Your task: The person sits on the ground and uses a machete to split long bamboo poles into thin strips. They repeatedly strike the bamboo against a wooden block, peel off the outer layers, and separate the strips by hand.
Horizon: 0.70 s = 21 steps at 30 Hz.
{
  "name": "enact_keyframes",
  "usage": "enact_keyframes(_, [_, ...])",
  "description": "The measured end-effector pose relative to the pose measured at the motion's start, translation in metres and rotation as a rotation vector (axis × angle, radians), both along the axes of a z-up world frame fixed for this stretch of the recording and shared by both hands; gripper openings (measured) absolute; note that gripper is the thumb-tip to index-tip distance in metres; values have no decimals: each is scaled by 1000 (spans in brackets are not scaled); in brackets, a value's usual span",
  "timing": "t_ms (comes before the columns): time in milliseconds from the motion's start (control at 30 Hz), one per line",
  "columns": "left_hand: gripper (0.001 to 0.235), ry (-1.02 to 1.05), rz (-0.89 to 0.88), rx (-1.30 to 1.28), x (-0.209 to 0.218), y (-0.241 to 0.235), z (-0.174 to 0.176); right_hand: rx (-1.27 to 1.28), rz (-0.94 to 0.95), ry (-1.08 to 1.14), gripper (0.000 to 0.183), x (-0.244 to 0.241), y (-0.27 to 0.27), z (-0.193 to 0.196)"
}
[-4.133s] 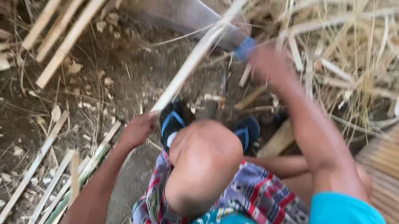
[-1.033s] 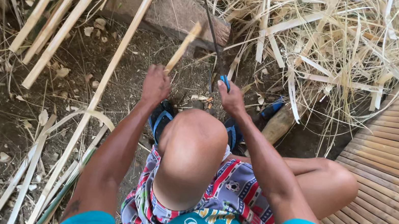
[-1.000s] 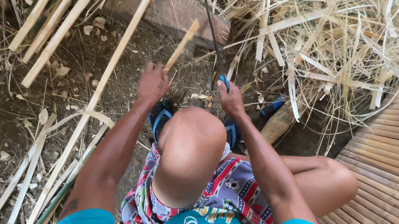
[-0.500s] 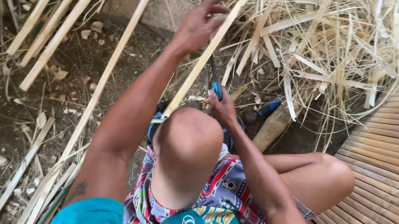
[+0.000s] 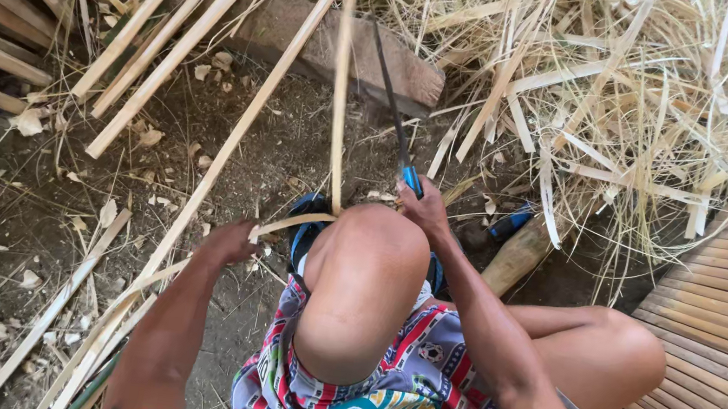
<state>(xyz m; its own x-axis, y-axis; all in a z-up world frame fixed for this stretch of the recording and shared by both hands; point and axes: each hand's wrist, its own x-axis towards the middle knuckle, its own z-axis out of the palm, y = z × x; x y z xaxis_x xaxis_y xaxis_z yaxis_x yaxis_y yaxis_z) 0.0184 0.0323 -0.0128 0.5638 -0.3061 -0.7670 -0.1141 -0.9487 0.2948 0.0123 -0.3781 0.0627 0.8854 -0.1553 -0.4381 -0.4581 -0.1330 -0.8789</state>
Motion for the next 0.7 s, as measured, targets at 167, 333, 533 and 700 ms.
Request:
enact_keyframes(167, [42, 112, 170, 28, 6, -23, 2, -75, 61, -51, 30, -8, -14, -10])
enact_keyframes(333, [37, -602, 316, -502, 61, -78, 63, -138, -5, -63, 31, -12, -24, -47])
enact_keyframes(533, [32, -698, 479, -684, 127, -144, 180, -12, 44, 3, 28, -22, -29, -50])
enact_keyframes(700, [32, -220, 290, -563, 128, -149, 167, 26, 313, 5, 36, -11, -33, -15])
